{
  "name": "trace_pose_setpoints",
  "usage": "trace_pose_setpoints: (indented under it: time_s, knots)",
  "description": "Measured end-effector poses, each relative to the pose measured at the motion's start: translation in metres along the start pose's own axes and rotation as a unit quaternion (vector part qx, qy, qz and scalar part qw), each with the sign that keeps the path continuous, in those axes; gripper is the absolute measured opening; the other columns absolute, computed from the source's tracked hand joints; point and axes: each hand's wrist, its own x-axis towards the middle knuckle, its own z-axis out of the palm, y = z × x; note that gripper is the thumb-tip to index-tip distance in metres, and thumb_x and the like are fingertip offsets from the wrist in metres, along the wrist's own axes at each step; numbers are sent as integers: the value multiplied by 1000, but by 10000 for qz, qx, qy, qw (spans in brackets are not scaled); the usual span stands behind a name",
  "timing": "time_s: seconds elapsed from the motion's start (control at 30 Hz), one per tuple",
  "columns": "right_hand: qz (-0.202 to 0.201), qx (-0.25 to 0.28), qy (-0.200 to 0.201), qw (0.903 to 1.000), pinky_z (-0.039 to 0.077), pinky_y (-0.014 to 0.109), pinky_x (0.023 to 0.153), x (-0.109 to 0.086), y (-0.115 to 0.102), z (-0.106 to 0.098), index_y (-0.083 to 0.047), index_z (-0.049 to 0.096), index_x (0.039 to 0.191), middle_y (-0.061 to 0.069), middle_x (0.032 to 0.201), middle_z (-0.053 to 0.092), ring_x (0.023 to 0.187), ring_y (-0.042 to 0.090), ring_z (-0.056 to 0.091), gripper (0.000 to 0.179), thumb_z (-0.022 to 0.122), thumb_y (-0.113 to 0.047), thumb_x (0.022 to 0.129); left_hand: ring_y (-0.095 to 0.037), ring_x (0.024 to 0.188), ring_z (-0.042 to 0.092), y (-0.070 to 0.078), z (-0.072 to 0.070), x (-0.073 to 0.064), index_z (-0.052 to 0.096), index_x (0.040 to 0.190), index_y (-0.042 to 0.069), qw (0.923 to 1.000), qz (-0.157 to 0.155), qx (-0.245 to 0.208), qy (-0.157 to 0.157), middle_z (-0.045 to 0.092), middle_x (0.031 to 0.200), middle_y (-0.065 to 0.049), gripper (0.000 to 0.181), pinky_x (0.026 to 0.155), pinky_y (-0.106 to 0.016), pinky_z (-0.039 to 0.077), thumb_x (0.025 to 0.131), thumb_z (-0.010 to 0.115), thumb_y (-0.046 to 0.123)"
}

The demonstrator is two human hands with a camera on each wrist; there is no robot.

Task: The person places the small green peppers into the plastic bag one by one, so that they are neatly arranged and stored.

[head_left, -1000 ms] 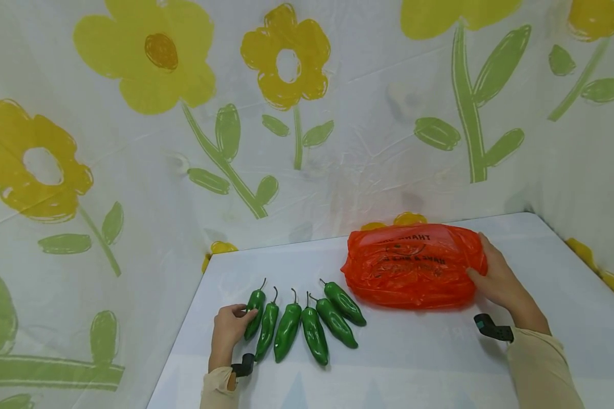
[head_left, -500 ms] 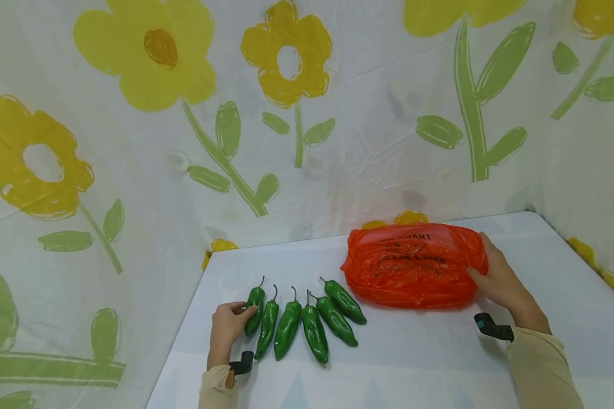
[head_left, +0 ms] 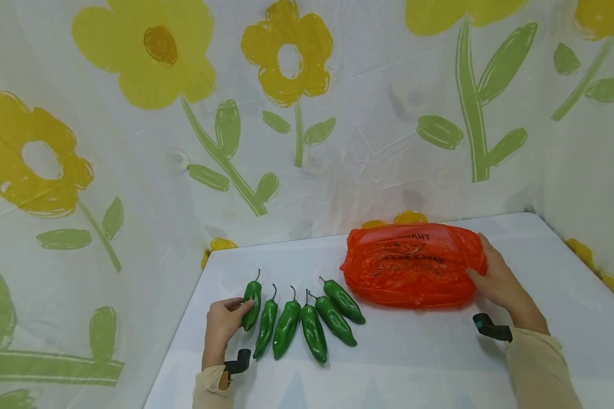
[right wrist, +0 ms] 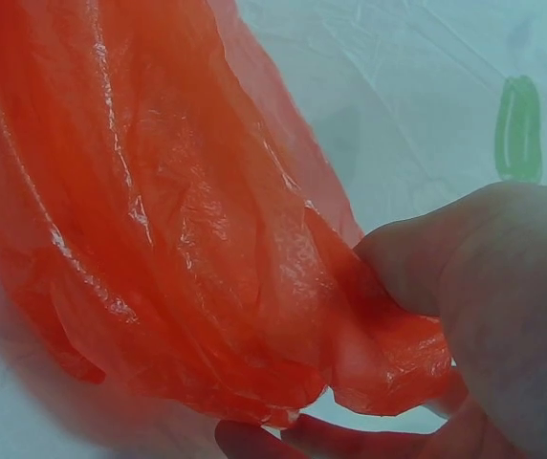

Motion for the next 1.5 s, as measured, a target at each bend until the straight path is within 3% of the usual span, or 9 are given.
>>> trace_pose_setpoints:
  time_s: [0.37,0.73,1.5]
  knots:
    - [-131,-80,42,9999,25,80,109,-1,-3,1,2,-13,162,37,168,0,150,63,10,93,55,-4,99,-20,90,74,10,-2,-5,71,124,-6,9986,-20,-521,-17,73,115,-26,48,74,-33,64,93,78,30]
    - [-125,-9,7,9999,24,79,111,-1,-5,1,1,-14,162,36,168,-1,151,62,9,94,55,-2,99,-16,89,74,26,4,-12,71,124,-2,9954,-83,-920,-244,74,116,-22,45,75,-34,65,93,78,30]
    - [-69,3,7,10000,25,79,110,-2,-7,0,1,-15,161,37,168,-1,150,62,10,94,55,-1,98,-14,82,70,63,20,-28,73,120,-1,9897,317,-1311,-478,74,105,-15,43,77,-35,64,91,80,30]
